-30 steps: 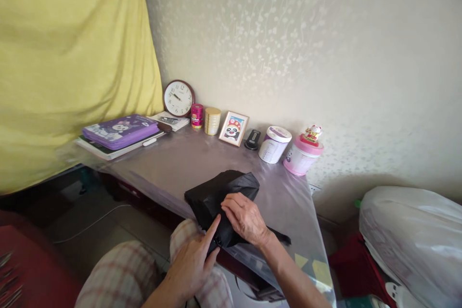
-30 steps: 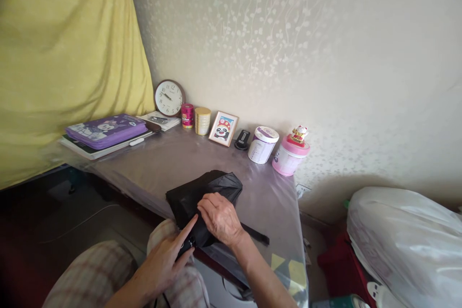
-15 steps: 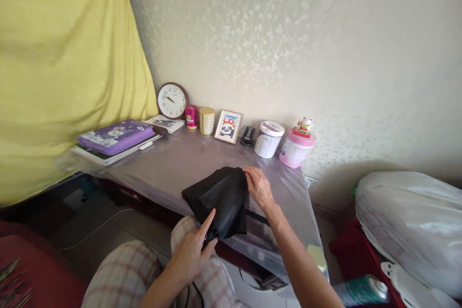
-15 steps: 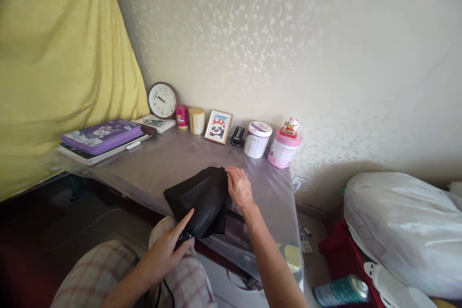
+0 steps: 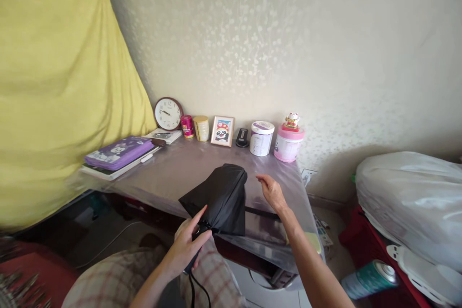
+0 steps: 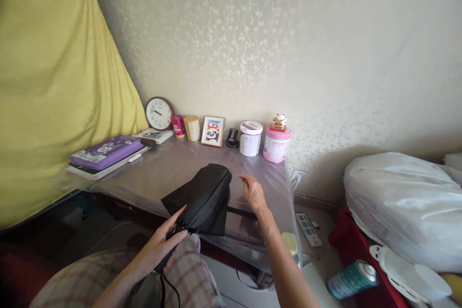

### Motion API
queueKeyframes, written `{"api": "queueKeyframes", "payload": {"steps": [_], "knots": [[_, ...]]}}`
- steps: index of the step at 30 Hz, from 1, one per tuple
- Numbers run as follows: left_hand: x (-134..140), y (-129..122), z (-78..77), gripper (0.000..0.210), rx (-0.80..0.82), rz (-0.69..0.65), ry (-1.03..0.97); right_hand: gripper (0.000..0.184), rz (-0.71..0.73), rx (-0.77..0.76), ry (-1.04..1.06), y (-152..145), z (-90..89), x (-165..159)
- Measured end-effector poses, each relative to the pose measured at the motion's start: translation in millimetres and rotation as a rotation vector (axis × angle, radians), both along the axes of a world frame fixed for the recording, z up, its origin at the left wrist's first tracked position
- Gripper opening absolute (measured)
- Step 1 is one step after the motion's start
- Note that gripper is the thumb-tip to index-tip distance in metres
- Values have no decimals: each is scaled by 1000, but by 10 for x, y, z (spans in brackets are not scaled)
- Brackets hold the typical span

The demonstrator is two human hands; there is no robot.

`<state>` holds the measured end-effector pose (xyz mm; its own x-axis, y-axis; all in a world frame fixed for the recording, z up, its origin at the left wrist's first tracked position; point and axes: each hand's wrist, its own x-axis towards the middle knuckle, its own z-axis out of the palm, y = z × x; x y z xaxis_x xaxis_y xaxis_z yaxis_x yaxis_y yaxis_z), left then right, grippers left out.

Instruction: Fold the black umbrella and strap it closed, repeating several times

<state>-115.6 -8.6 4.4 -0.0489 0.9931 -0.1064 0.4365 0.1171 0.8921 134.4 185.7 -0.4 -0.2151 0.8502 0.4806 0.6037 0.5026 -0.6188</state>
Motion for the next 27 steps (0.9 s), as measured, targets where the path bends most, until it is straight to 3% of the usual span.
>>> {"api": "queueKeyframes", "payload": {"steps": [3,6,8,12,16,21,27], "knots": [[11,-43,136,80,-75,-34,-260,28,-9,-64,77,-83,-39,65],[21,-68,230,85,-79,-7,-351,27,8,-95,135,-145,-51,60],[26,-70,245,86,-73,9,-373,26,41,-155,235,-185,-44,38],[33,-43,213,88,-63,13,-405,36,112,-425,577,-283,4,1],[33,7,197,86,-80,0,-439,44,117,-591,665,-384,101,-30],[36,74,158,81,-87,13,-386,45,78,-629,551,-417,149,-135],[54,97,99,70,10,43,-81,37,-32,-635,490,-310,-62,-223]]}}
